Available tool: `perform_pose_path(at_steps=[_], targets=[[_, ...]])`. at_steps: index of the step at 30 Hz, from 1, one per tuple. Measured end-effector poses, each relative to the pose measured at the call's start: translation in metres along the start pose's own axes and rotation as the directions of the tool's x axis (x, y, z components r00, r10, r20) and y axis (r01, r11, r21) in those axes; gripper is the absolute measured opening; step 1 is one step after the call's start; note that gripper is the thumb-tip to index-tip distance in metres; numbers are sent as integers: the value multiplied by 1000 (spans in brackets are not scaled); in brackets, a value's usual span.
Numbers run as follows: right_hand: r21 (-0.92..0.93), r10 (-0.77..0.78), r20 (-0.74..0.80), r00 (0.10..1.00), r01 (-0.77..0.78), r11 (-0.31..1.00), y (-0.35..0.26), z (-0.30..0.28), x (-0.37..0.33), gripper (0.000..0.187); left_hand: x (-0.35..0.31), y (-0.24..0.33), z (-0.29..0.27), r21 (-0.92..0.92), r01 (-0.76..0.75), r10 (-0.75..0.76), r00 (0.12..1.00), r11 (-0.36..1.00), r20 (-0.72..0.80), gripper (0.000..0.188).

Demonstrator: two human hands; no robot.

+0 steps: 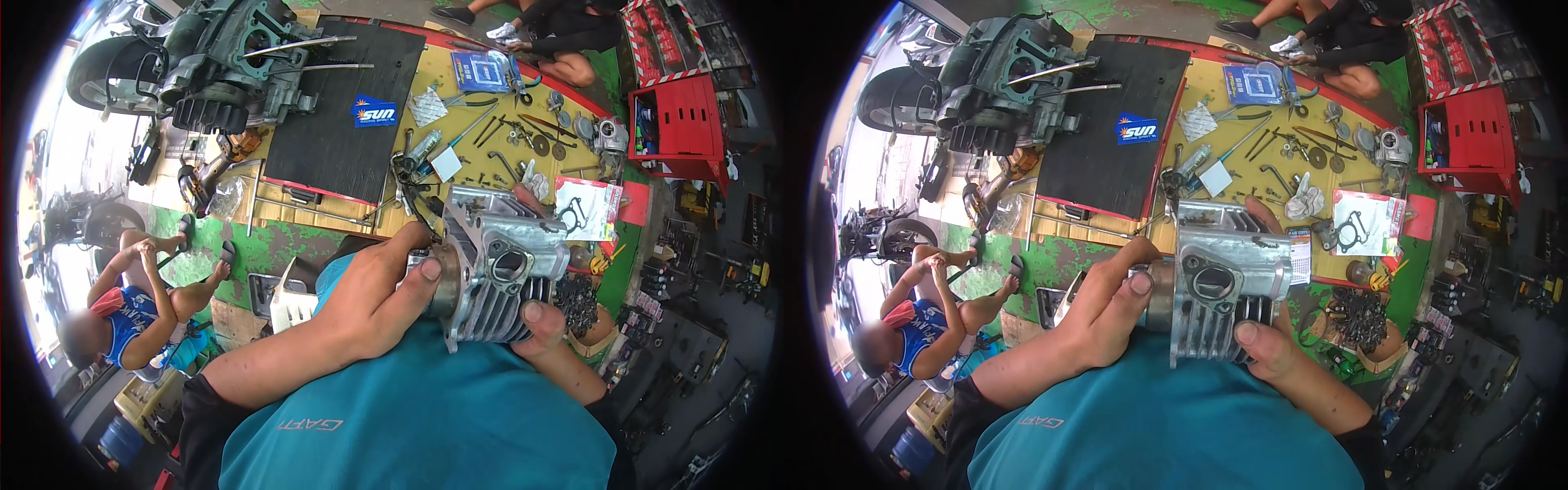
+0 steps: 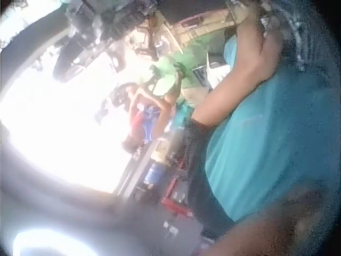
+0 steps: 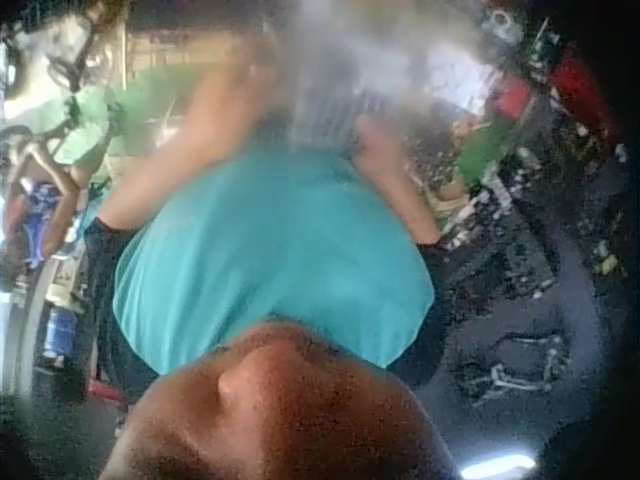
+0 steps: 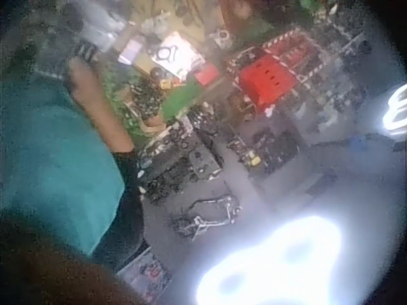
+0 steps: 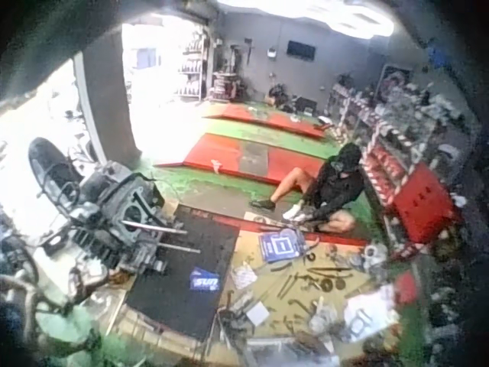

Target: The person holds a motorcycle engine cylinder and piston assembly, rotating it to inspect the fit and alignment of the piston rings. They manipulate the assembly with both hands, checking the internal components before placing it on the workbench.

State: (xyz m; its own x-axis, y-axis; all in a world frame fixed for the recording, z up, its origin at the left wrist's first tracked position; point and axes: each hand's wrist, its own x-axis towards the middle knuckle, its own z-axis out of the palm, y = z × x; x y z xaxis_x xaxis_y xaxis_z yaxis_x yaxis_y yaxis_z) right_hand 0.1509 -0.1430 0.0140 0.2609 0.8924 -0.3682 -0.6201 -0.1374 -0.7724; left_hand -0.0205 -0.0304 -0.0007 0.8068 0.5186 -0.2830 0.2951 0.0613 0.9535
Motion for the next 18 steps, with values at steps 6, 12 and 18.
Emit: perform_pose_path(at_steps=[6,12,18], targets=[[38,5,-80,997,-2,999,0,8,1,115,-1,4,4,76,22,-16,996,997,-88,47],[60,6,-104,995,0,998,3,8,6,112,6,5,5,57,56,-49,992,997,-118,47],[77,22,-100,995,-14,997,4,2,9,111,9,6,3,43,71,-67,994,997,-84,46]])
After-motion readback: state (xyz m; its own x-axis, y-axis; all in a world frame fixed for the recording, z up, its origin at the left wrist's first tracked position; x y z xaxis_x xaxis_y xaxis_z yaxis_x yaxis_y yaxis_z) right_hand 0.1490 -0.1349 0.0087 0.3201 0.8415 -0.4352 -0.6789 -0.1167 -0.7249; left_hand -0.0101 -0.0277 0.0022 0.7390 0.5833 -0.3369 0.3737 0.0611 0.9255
